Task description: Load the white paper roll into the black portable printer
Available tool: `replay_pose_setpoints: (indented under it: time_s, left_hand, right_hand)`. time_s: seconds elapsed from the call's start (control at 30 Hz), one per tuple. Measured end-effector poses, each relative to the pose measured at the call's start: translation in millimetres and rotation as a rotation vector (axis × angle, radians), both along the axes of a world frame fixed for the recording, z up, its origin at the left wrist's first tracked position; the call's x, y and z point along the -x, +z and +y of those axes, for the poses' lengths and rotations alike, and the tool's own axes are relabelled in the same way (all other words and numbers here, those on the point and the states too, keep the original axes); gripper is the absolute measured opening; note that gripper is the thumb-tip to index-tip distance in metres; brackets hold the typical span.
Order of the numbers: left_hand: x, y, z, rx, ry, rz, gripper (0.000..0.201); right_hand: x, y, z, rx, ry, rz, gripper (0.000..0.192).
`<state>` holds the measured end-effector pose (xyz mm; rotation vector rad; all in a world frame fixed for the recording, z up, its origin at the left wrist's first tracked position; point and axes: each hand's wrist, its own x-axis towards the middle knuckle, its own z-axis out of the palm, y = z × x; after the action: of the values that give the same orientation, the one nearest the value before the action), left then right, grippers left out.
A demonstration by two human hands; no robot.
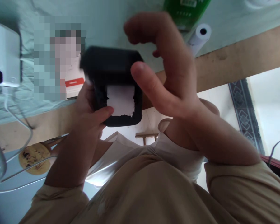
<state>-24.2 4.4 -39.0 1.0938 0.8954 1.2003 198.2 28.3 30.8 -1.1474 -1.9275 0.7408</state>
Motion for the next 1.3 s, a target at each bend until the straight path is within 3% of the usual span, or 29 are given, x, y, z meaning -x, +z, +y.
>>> replay_pose_setpoints:
  time_s: [0.13,0.3,0.5,0.67,0.8,0.9,1.13,1.3]
  left_hand:
    - [2,2.9,2,0.03,-0.054,-0.043,0.085]
    - [3,8.9,0,0.072,-0.044,-0.089,0.074]
    - [-10,19.4,-3,0.176,0.043,-0.227,0.048]
    - [-12,25.0,-1,0.243,0.155,-0.259,0.027]
    - [-13,28.9,0,0.248,0.16,-0.244,0.027]
    - [-15,29.8,0,0.274,0.179,-0.25,0.029]
    - [-14,25.6,-3,0.391,0.322,-0.23,0.03]
    - [-14,27.5,-1,0.386,0.274,-0.227,0.029]
  right_hand:
    - [2,-14.7,6,-0.107,0.152,-0.028,0.05]
    - [5,-22.2,11,0.081,0.281,-0.033,0.063]
    - [8,-23.5,12,0.193,0.269,0.023,0.067]
    - [7,-26.3,12,0.16,0.24,-0.001,0.065]
    - [7,-26.0,11,0.176,0.231,-0.113,0.067]
    - [7,-25.3,11,0.084,0.222,-0.158,0.065]
    - [4,-24.0,11,-0.028,0.367,-0.217,0.075]
    - [3,-18.7,10,0.014,0.381,-0.237,0.072]
